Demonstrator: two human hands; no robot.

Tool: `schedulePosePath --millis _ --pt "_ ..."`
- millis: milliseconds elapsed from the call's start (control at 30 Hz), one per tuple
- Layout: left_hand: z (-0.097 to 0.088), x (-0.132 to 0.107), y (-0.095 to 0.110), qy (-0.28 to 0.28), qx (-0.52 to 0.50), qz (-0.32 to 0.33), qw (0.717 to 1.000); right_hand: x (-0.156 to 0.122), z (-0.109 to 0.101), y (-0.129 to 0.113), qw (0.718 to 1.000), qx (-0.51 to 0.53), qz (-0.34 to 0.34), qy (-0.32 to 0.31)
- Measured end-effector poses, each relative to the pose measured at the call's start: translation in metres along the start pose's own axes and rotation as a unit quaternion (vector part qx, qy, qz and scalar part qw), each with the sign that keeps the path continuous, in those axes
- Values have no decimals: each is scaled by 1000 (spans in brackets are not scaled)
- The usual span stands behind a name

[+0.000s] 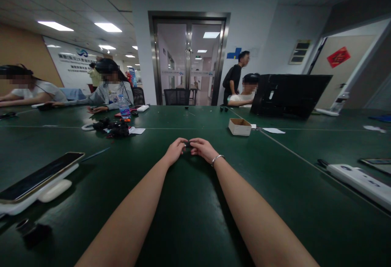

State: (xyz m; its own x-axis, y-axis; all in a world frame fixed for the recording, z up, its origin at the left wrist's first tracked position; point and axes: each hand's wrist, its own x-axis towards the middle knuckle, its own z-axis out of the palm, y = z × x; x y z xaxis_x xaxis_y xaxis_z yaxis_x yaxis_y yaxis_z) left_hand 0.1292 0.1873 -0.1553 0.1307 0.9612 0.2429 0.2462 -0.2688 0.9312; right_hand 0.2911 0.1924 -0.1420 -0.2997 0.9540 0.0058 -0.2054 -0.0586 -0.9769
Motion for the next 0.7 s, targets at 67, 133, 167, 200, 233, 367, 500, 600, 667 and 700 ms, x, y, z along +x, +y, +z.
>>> schedulePosePath --millis 67,133,167,200,233,367,500,600,667,700 --pt "0 0 0 1 1 3 1000 0 0 0 1000 2 -2 -1" --pt "0 0 -1 7 1 7 1000 -1 0 -1 1000 3 -3 -1" --pt "0 0 -1 10 1 9 1000 -1 0 -1 1000 2 -2 -1" --pt "1 1 -2 10 1 9 1000 -2 1 -1 1000 1 -2 -2" --pt "1 1 -2 8 0 8 1000 -2 1 -1 1000 0 -2 -2" --pt "1 2 -3 0 -3 5 1000 -2 1 -1 1000 2 -1 -1" --pt "1 1 -1 1 5 14 1000 -1 0 -1 1000 2 0 1" --pt "1 0 0 -5 4 12 1000 -1 0 -1 1000 4 -4 0" --pt "0 1 0 0 7 14 1000 -1 0 -1 1000 5 -3 -2" --pt "0 1 -1 2 8 15 1000 -1 0 -1 1000 5 -3 -3"
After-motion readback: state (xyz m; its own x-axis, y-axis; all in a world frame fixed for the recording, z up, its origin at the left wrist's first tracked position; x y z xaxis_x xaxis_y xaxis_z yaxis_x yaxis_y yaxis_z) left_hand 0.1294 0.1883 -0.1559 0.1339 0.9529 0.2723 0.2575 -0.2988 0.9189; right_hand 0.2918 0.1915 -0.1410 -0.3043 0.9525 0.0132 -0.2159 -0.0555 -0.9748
